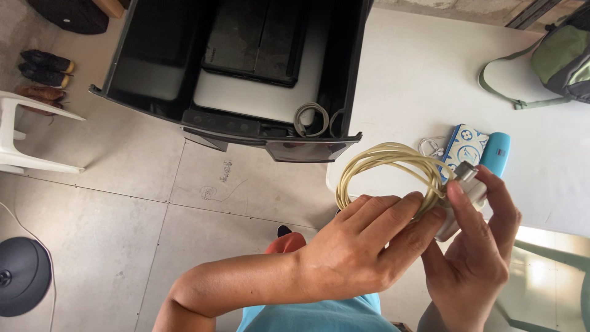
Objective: The person places a laptop, tablet, power adapters, cables, and earphones into a black plastic drawer. They arrange each item carefully and close the drawer at the end.
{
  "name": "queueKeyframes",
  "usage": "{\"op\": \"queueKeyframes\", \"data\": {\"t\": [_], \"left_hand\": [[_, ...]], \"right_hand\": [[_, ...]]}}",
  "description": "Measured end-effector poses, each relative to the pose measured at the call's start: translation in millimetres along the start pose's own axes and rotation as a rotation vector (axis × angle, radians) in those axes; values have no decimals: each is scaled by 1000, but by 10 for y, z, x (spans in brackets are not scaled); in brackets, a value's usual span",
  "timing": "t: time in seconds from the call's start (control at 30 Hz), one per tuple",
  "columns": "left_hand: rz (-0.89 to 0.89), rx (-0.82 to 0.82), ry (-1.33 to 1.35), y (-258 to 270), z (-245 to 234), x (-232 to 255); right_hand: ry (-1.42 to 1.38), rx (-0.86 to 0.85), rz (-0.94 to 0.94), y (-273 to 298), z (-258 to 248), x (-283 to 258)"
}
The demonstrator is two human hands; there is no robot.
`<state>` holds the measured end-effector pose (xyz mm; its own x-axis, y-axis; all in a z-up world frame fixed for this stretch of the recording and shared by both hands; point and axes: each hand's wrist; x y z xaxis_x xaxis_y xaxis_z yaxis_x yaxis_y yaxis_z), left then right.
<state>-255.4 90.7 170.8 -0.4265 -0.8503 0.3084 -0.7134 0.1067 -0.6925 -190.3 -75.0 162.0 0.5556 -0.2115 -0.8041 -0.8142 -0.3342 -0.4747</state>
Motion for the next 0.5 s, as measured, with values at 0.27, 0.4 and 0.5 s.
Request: {"op": "queueKeyframes", "data": {"t": [0.27, 0.4, 0.5], "left_hand": [[30, 64, -19, 52, -437, -56], [42, 94, -94, 37, -622, -118], [37, 119, -140, 11, -740, -187]], "right_hand": [[-9, 12, -59, 73, 245, -286], [41, -31, -100, -49, 345, -441], [68, -68, -175, -195, 427, -528]]}}
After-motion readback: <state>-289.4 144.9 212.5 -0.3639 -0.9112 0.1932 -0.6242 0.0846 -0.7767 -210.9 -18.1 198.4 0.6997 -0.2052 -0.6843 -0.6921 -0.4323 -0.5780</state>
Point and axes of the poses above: each hand's wrist, its own y-axis away from the middle knuckle, its own z-axis out of the palm, x = y × z, and after that the axes turned 6 degrees about -y, right-handed
